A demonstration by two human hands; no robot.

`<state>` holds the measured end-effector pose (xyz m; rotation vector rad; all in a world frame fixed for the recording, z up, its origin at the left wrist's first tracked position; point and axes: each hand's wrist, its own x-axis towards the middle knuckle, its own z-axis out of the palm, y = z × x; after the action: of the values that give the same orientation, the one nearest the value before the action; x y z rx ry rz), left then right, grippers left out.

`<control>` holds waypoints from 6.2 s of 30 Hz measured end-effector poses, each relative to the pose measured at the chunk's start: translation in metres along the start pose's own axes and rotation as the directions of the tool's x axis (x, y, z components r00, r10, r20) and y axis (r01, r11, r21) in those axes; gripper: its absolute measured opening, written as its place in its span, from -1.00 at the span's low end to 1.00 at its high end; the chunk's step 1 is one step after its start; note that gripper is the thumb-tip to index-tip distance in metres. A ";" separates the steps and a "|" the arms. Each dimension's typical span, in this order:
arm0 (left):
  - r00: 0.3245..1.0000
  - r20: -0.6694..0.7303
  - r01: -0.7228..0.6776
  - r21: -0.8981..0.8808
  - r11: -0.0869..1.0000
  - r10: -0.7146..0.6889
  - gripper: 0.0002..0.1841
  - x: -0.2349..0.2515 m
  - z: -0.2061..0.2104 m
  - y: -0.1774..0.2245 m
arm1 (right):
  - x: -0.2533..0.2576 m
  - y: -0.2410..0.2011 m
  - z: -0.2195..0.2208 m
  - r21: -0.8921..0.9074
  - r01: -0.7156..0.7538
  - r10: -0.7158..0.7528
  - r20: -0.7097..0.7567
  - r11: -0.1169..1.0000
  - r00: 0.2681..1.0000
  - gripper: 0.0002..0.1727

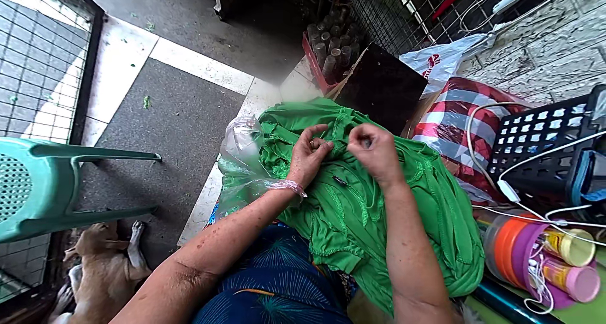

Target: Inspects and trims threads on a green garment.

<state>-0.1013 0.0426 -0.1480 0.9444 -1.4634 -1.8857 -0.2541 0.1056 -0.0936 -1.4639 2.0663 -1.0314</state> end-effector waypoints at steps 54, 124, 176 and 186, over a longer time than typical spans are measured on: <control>0.992 0.114 -0.030 -0.134 0.991 0.045 -0.60 0.018 -0.007 -0.014 | -0.015 -0.004 -0.025 -0.339 0.036 0.099 0.372 0.940 0.923 -0.85; 0.973 0.225 -0.211 0.810 0.547 0.042 -0.57 0.021 -0.058 0.023 | -0.205 -0.049 -0.045 -0.552 -0.380 0.315 -0.213 0.742 0.925 -0.76; 0.846 0.496 -0.457 0.484 0.747 0.196 -0.84 0.001 -0.062 -0.003 | -0.054 -0.053 0.020 -0.533 -0.102 0.260 0.231 0.840 0.937 -0.72; 0.867 0.431 -0.458 0.495 0.739 0.249 -0.86 -0.015 -0.060 0.005 | -0.048 -0.046 0.029 -0.571 -0.015 0.211 0.279 0.821 0.937 -0.83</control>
<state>-0.0436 0.0192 -0.1496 0.5163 -2.3356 -1.3574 -0.1874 0.1324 -0.0820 -1.6062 2.2611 -0.0850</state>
